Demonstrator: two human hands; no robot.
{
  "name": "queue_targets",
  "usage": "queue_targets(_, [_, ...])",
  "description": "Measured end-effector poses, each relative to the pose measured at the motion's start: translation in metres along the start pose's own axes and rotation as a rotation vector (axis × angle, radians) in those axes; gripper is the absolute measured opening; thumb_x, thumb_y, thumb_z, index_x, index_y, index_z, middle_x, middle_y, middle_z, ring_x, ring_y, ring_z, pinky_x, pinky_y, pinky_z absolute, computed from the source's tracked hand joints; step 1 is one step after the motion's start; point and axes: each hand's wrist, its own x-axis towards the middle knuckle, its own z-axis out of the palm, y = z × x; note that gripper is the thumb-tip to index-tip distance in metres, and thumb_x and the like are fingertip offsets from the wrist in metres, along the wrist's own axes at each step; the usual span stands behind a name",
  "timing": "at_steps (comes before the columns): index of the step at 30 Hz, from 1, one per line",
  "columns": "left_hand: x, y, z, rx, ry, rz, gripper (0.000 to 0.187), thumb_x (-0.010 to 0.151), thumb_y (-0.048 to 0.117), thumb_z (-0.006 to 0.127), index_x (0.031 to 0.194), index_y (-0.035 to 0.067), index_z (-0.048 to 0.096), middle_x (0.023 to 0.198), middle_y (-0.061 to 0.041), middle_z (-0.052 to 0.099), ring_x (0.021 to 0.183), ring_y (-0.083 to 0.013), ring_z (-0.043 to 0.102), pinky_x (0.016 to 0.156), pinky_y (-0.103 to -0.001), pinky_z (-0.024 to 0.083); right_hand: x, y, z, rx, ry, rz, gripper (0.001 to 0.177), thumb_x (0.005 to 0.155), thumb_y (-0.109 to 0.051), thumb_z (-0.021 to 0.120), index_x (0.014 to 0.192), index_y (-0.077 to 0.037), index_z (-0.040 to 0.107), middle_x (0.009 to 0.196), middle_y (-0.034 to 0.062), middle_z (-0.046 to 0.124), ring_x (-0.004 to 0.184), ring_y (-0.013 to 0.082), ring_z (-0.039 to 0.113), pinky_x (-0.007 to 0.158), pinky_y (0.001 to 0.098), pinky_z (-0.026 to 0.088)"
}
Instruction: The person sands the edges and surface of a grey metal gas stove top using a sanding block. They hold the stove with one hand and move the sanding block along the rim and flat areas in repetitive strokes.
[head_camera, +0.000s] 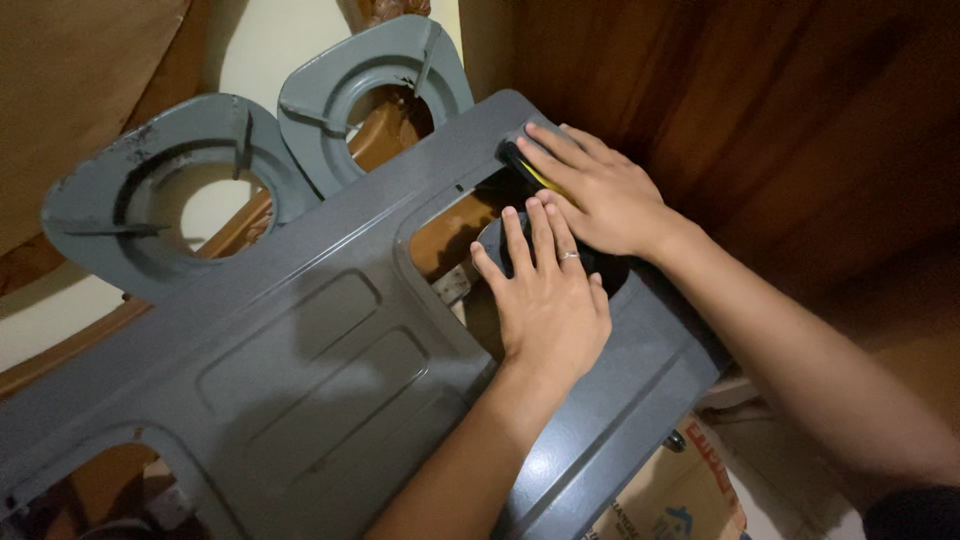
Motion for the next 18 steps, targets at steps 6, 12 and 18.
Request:
queue_targets(6, [0.001,0.000,0.004,0.008,-0.001,-0.008,0.079,0.090,0.039,0.056,0.150,-0.008,0.035,0.161,-0.025,0.028,0.149,-0.0448,0.024,0.111,-0.075,0.020,0.016,0.008,0.002,0.064,0.009,0.005,0.060,0.102,-0.034,0.055,0.159,-0.022,0.040,0.166,0.0055,0.036,0.147,0.0363,0.038,0.115,0.0499,0.040])
queue_targets(12, [-0.002,-0.001,0.006,0.005,0.059,0.011,0.078,0.090,0.038,0.057,0.150,-0.009,0.038,0.160,-0.026,0.031,0.148,-0.0452,0.027,0.111,-0.075,0.021,0.019,0.007,0.005,0.082,0.020,0.051,0.058,0.102,-0.034,0.055,0.158,-0.022,0.041,0.166,0.0050,0.036,0.148,0.0337,0.038,0.113,0.0498,0.041])
queue_targets(18, [-0.003,-0.002,0.004,-0.003,0.078,0.028,0.078,0.090,0.037,0.058,0.150,-0.009,0.039,0.160,-0.027,0.032,0.148,-0.0465,0.027,0.111,-0.076,0.020,-0.003,0.002,-0.003,0.090,-0.002,0.091,0.060,0.101,-0.035,0.054,0.158,-0.022,0.041,0.166,0.0043,0.035,0.148,0.0341,0.037,0.111,0.0501,0.042])
